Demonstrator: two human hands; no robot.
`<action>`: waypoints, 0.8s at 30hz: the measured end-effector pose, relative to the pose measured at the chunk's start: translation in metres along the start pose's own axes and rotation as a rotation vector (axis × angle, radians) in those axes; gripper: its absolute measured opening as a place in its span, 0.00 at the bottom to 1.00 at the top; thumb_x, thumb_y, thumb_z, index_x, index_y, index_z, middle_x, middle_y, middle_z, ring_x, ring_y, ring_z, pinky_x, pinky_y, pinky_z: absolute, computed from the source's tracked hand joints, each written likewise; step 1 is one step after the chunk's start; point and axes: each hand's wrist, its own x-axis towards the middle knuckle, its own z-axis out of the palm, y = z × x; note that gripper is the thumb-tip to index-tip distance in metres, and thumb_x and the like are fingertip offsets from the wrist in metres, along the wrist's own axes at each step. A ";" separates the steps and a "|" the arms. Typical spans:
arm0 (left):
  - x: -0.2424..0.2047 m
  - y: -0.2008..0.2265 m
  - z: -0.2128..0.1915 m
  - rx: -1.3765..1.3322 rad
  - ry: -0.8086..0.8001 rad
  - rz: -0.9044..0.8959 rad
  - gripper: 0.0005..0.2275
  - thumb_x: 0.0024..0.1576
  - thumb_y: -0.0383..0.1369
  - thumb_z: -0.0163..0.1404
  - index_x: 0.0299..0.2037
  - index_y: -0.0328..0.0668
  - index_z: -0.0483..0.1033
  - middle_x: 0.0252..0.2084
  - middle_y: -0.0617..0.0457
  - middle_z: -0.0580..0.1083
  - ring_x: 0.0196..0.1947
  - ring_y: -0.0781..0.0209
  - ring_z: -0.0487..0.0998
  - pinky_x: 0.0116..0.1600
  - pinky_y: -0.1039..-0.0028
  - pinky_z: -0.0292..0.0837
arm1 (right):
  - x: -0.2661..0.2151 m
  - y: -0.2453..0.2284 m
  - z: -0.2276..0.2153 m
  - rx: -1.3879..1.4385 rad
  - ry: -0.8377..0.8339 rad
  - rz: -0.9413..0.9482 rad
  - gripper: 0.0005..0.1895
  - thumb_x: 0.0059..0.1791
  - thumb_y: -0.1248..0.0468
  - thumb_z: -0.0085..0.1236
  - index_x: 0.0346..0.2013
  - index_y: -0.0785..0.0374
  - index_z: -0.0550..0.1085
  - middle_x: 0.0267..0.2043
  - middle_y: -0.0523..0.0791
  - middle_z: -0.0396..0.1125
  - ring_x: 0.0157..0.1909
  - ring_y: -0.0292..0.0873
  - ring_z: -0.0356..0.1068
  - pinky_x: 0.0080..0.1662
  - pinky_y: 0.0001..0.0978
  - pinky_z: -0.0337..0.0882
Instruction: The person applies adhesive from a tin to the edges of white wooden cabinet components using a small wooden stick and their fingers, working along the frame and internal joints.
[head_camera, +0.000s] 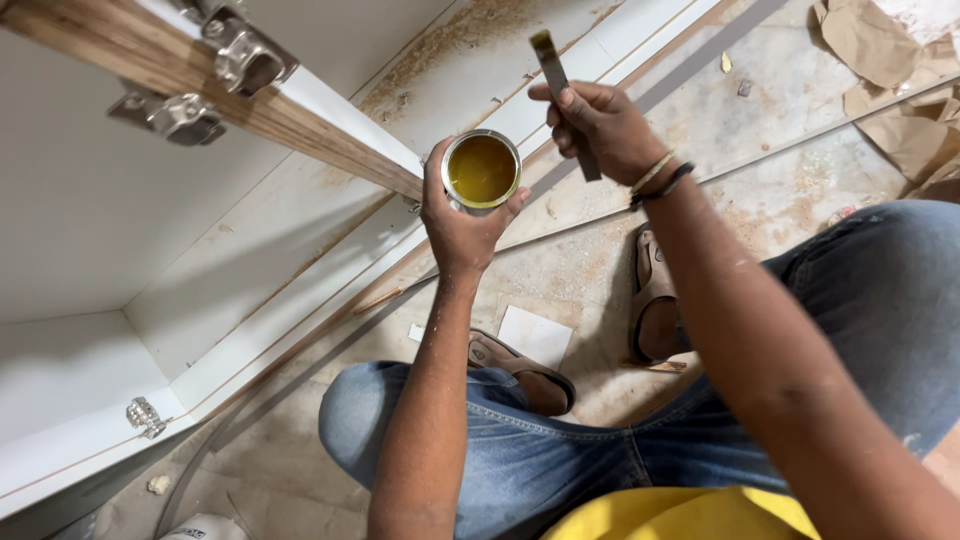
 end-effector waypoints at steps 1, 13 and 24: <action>0.001 -0.001 0.000 0.000 -0.002 -0.001 0.43 0.44 0.43 0.73 0.66 0.37 0.61 0.60 0.43 0.73 0.62 0.50 0.77 0.66 0.60 0.75 | 0.005 0.020 -0.007 0.007 0.111 0.014 0.19 0.58 0.55 0.51 0.59 0.62 0.74 0.34 0.38 0.70 0.33 0.31 0.68 0.37 0.22 0.74; 0.002 -0.013 0.021 0.051 -0.110 -0.054 0.43 0.45 0.43 0.72 0.69 0.38 0.59 0.63 0.41 0.71 0.65 0.47 0.74 0.70 0.58 0.73 | 0.063 0.284 -0.110 -0.013 1.108 0.093 0.10 0.49 0.69 0.61 0.45 0.66 0.81 0.36 0.42 0.76 0.35 0.33 0.73 0.38 0.23 0.74; 0.003 -0.016 0.031 0.039 -0.174 -0.127 0.42 0.46 0.41 0.71 0.68 0.38 0.60 0.62 0.43 0.71 0.62 0.51 0.76 0.68 0.60 0.76 | 0.098 0.259 -0.113 -0.393 1.200 0.212 0.10 0.44 0.68 0.67 0.40 0.62 0.82 0.35 0.44 0.77 0.35 0.36 0.76 0.40 0.25 0.77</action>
